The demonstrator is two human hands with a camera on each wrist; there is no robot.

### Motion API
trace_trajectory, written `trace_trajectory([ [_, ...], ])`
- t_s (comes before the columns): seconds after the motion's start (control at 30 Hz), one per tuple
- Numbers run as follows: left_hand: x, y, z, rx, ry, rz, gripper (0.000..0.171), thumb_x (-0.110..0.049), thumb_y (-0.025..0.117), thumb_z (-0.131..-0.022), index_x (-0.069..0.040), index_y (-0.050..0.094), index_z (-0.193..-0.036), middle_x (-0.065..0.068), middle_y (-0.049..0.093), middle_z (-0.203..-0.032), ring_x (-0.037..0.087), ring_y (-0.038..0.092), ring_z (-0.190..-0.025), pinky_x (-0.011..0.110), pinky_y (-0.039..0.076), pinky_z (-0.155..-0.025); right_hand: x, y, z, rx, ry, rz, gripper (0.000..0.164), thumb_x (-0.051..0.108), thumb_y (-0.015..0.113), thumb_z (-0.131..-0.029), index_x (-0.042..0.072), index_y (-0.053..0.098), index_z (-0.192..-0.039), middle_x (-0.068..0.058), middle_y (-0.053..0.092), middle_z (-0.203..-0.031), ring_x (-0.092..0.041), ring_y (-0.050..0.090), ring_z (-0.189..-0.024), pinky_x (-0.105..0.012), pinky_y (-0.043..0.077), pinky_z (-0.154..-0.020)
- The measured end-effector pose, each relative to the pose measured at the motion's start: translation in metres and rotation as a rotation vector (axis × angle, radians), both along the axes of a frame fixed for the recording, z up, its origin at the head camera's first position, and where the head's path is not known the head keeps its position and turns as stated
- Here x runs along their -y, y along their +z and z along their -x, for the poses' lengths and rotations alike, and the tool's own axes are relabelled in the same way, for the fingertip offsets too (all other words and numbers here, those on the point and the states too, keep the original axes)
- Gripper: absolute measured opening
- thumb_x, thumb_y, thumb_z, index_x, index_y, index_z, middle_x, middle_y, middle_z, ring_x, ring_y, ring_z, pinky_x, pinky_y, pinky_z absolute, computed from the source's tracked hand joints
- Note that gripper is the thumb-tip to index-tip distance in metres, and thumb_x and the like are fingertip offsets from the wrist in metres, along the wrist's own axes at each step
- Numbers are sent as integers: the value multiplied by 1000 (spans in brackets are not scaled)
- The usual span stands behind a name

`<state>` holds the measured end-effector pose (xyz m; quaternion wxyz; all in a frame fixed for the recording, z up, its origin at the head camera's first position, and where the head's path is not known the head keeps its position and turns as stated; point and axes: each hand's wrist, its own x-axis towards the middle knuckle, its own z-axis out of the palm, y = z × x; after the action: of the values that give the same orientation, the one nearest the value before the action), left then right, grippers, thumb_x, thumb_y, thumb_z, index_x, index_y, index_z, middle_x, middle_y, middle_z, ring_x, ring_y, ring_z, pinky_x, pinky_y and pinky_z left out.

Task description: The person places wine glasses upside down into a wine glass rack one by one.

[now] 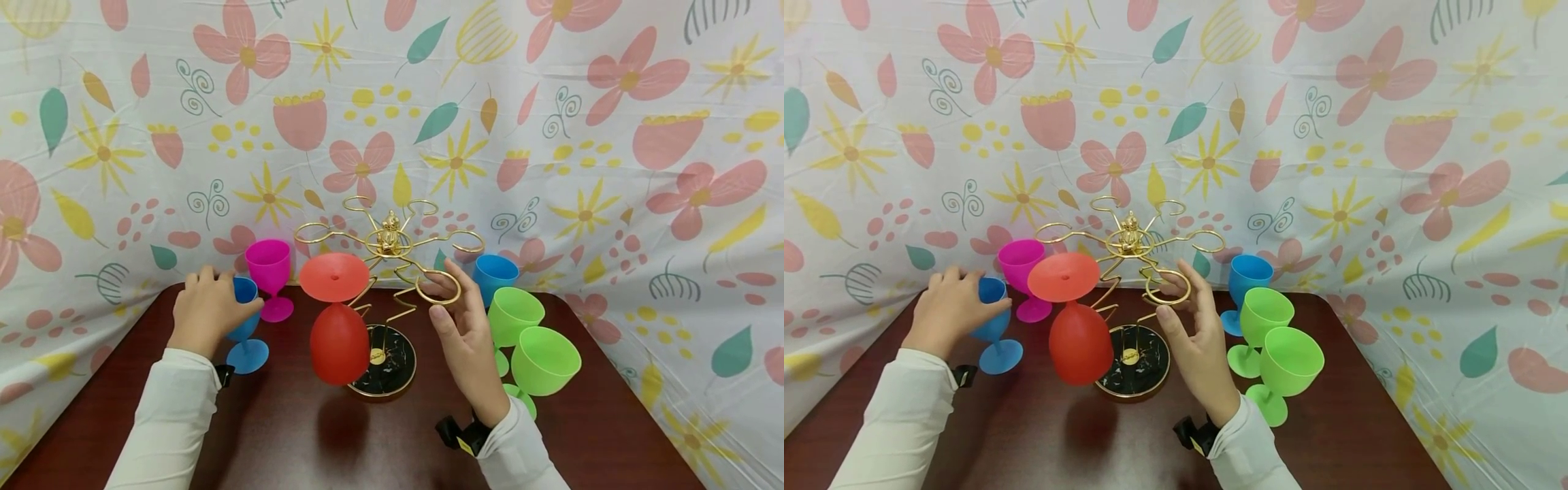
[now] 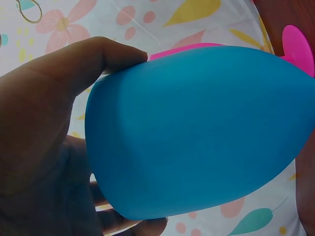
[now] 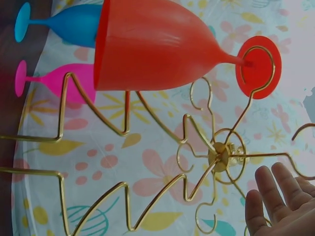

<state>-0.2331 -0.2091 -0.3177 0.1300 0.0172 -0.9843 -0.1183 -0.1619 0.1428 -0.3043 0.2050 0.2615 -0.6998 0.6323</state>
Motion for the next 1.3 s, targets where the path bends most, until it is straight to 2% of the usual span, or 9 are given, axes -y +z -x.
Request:
trace_trajectory([
  [0.13,1,1,-2,1,-3,-7,76,-54,62,-78,3,50,-126,28,42,-114,44,38,-101,57,45,-75,-2,-6,1,30,-28,-49,53,11,47,-97,25,27,-145,1,46,-138,-20,46,-127,-24,42,-99],
  [0.3,3,3,-4,14,-9,-21,78,-56,64,-77,4,50,-126,28,42,-115,44,38,-101,58,45,-77,-4,-20,6,51,-75,-173,52,15,47,-98,30,29,-144,6,47,-137,-17,48,-124,-24,45,-95],
  [0.43,6,1,-6,12,-8,-29,76,-55,63,-78,4,51,-124,27,44,-112,43,39,-99,57,45,-75,-6,-34,12,59,-142,-295,53,22,50,-97,35,29,-144,10,46,-137,-12,49,-123,-31,46,-94],
  [0.57,7,2,-8,-1,-10,-31,74,-55,60,-80,4,52,-123,27,44,-112,44,39,-98,58,44,-75,-6,-46,20,33,-212,-422,56,32,53,-95,30,28,-145,7,41,-143,-14,45,-127,-43,42,-100],
  [0.73,7,4,-11,2,-22,-27,76,-57,59,-81,3,49,-128,30,42,-116,48,37,-102,61,43,-78,-7,-58,26,39,-306,-555,60,47,51,-93,28,28,-145,4,40,-142,-16,40,-130,-48,40,-104],
  [0.97,9,4,-15,20,-41,-48,75,-57,55,-84,-4,44,-136,33,39,-121,50,36,-102,61,41,-77,-11,-72,34,22,-328,-651,60,50,47,-94,30,24,-146,6,32,-149,-18,33,-137,-52,34,-107],
  [1.1,12,4,-18,65,-79,-101,75,-59,49,-86,-6,41,-138,36,35,-126,53,31,-108,64,40,-77,-14,-79,37,40,-341,-696,62,53,43,-94,26,25,-147,5,31,-151,-20,31,-138,-54,28,-110],
  [1.3,24,-2,-20,131,-198,-180,73,-58,42,-91,-5,37,-141,34,40,-132,52,30,-118,66,27,-91,-16,-87,41,90,-337,-704,61,55,39,-94,25,28,-146,4,30,-151,-22,30,-139,-57,23,-111],
])
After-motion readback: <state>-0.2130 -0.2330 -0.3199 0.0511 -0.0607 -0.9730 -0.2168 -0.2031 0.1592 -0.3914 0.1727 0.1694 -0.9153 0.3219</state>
